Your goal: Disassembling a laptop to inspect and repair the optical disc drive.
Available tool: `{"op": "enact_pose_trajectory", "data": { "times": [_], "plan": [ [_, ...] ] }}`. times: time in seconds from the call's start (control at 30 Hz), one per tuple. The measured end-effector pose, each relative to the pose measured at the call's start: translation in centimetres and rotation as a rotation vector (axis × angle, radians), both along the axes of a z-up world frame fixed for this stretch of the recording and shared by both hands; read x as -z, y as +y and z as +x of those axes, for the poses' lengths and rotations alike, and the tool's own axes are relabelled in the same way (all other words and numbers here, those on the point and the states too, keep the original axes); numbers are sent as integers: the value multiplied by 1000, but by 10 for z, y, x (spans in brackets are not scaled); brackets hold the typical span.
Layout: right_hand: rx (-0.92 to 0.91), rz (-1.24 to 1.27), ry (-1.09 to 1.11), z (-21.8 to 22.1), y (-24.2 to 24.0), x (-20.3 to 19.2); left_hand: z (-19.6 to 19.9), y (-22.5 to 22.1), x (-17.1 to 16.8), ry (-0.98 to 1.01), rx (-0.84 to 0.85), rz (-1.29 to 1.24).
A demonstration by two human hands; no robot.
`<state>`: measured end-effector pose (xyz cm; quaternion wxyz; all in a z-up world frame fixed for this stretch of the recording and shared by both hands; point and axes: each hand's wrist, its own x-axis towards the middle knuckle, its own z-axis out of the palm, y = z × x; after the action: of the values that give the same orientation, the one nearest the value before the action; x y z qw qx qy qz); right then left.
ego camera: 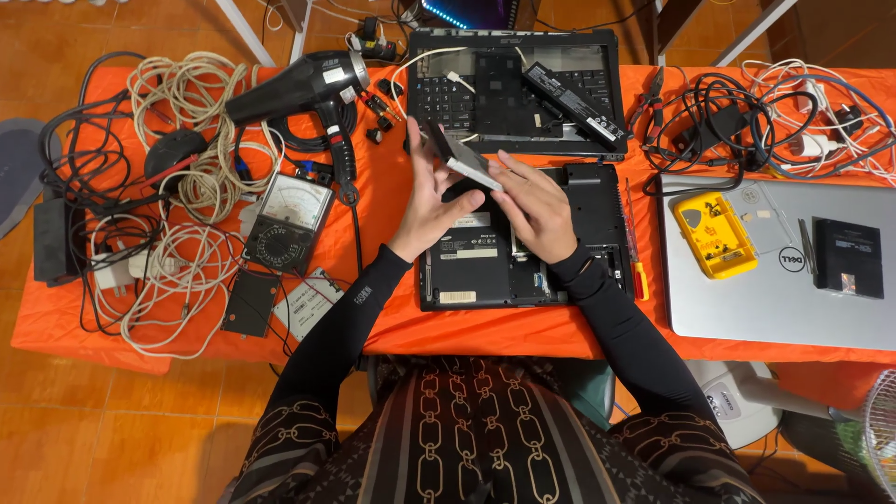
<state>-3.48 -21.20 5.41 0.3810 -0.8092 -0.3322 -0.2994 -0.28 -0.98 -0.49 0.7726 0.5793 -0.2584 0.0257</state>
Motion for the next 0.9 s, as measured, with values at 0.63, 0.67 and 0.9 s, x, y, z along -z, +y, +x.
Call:
{"op": "enact_pose_trajectory", "data": {
  "times": [0.63,0.67,0.9],
  "plan": [
    [-118,-57,245,6,-8,14,-8,8,-25,-65,-9,-26],
    [-147,-60,286,7,-9,14,-9,9,-28,-69,-1,11],
    [-356,-61,481,8,-10,16,-6,9,-19,-106,80,87]
  ]
}}
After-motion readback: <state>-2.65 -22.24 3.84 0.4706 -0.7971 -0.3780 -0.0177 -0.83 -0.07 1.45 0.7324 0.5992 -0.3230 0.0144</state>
